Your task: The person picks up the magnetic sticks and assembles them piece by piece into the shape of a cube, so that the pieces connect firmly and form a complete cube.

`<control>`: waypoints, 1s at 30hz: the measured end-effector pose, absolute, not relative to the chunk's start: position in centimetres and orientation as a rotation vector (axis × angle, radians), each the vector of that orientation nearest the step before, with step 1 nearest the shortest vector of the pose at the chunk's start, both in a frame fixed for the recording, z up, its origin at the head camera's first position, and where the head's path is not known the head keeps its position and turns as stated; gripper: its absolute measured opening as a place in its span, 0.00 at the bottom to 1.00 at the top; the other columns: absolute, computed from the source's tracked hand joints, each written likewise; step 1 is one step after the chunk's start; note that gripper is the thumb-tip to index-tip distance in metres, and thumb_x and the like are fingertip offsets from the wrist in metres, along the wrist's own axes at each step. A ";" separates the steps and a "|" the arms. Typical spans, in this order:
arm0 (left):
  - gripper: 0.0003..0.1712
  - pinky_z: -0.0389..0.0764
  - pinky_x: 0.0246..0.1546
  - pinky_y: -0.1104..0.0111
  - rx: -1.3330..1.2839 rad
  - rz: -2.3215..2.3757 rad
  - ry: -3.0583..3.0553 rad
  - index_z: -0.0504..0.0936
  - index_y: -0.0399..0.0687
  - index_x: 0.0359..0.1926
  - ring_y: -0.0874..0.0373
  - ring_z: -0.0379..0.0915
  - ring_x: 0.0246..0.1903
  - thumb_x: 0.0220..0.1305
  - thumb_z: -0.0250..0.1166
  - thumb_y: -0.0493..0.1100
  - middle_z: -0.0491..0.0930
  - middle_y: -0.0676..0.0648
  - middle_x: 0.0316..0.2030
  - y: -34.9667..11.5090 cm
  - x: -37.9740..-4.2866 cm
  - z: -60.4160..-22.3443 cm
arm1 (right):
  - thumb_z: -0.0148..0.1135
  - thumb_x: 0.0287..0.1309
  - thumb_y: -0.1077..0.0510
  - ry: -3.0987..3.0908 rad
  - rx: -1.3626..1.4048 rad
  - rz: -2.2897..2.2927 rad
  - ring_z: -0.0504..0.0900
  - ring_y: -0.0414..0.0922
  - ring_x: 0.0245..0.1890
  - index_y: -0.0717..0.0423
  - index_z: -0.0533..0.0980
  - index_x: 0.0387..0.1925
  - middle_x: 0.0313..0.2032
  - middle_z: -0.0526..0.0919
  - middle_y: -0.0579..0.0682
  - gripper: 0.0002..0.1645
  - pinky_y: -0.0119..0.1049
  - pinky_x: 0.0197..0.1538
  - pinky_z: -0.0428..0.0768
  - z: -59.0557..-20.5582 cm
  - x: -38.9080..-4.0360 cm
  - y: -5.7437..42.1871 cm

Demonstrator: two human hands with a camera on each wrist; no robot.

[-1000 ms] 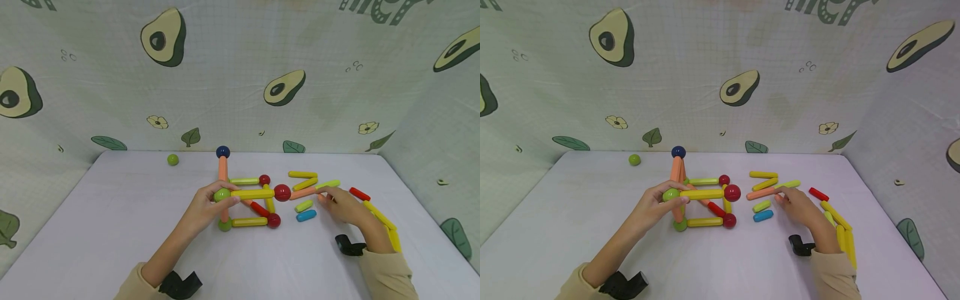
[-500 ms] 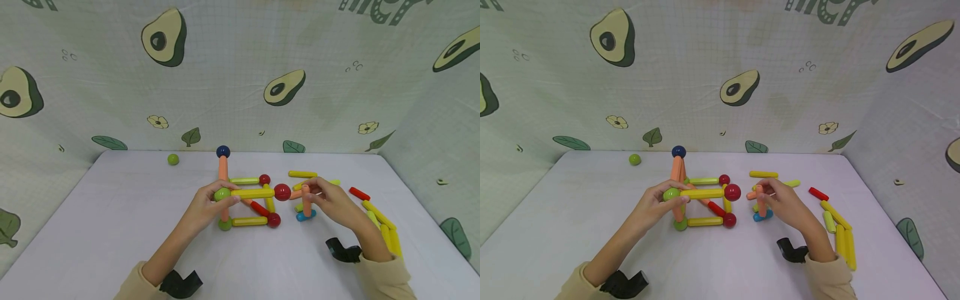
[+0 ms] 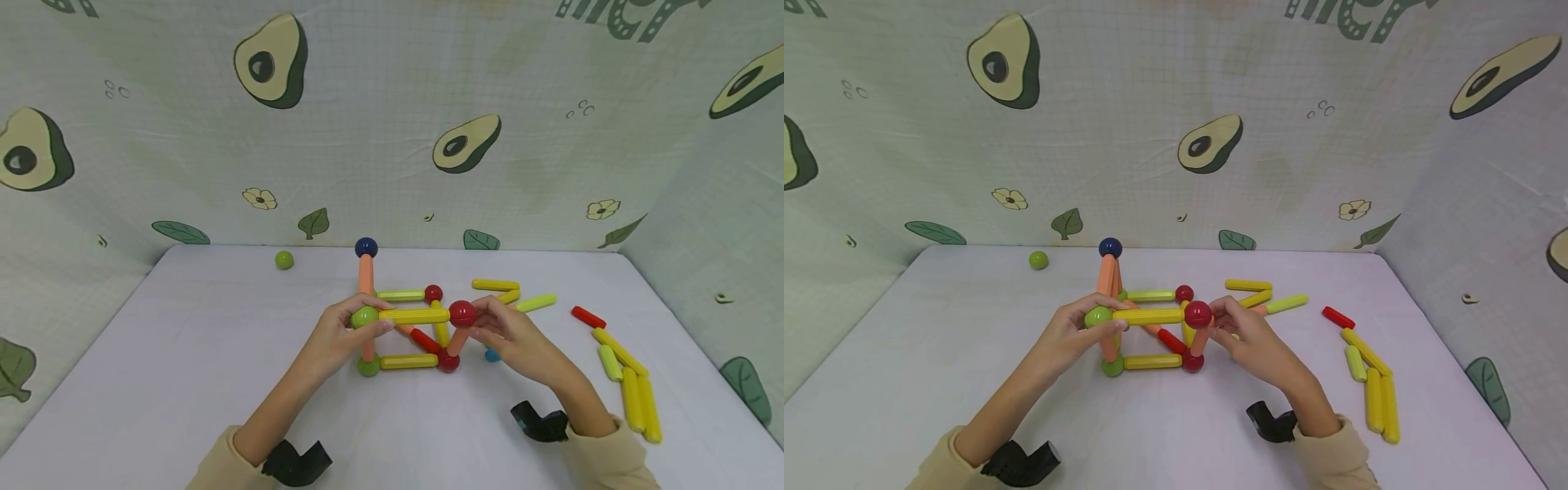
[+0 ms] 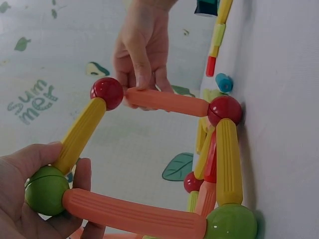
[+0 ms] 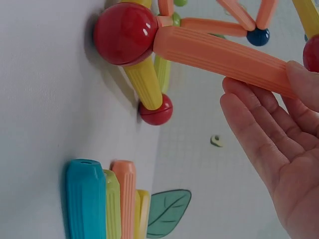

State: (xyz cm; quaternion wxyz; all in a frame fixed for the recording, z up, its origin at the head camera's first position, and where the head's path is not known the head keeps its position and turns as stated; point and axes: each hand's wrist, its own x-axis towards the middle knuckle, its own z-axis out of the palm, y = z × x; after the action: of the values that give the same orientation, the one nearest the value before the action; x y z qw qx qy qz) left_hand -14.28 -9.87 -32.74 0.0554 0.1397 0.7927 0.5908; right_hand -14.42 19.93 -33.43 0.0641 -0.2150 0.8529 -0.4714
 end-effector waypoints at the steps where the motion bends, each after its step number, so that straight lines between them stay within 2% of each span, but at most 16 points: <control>1: 0.14 0.65 0.32 0.69 0.422 1.794 2.405 0.86 0.40 0.54 0.53 0.69 0.39 0.71 0.70 0.41 0.79 0.46 0.40 -9.9 -14.3 -32.7 | 0.62 0.70 0.73 2.581 -0.659 -1.418 0.85 0.62 0.58 0.72 0.70 0.61 0.58 0.82 0.67 0.21 0.39 0.56 0.86 -33.4 -14.4 19.8; 11: 0.14 0.64 0.31 0.69 0.402 1.796 2.403 0.86 0.41 0.54 0.53 0.69 0.38 0.71 0.70 0.41 0.79 0.46 0.40 -9.9 -14.2 -32.7 | 0.66 0.68 0.70 2.633 -0.712 -1.344 0.86 0.60 0.55 0.71 0.71 0.64 0.56 0.84 0.64 0.25 0.47 0.56 0.86 -33.4 -14.0 19.0; 20: 0.14 0.69 0.39 0.62 0.427 1.791 2.412 0.86 0.42 0.54 0.51 0.71 0.44 0.72 0.69 0.42 0.82 0.45 0.43 -9.8 -14.1 -32.8 | 0.66 0.68 0.70 2.657 -0.729 -1.322 0.85 0.58 0.54 0.69 0.73 0.60 0.54 0.85 0.61 0.21 0.50 0.56 0.86 -33.5 -13.9 19.0; 30: 0.15 0.66 0.32 0.69 0.453 1.776 2.407 0.85 0.41 0.55 0.53 0.69 0.36 0.72 0.69 0.42 0.81 0.45 0.42 -10.0 -14.3 -32.7 | 0.69 0.67 0.67 2.694 -0.711 -1.273 0.86 0.56 0.51 0.68 0.74 0.60 0.54 0.85 0.62 0.22 0.48 0.52 0.88 -33.3 -14.0 19.2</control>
State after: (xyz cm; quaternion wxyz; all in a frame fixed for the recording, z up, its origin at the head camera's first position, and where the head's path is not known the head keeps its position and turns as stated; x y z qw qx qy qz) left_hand -14.26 -9.99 -32.74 0.0582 0.1494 0.7943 0.5860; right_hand -13.97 19.21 -33.32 0.0389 -0.2320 0.8788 -0.4152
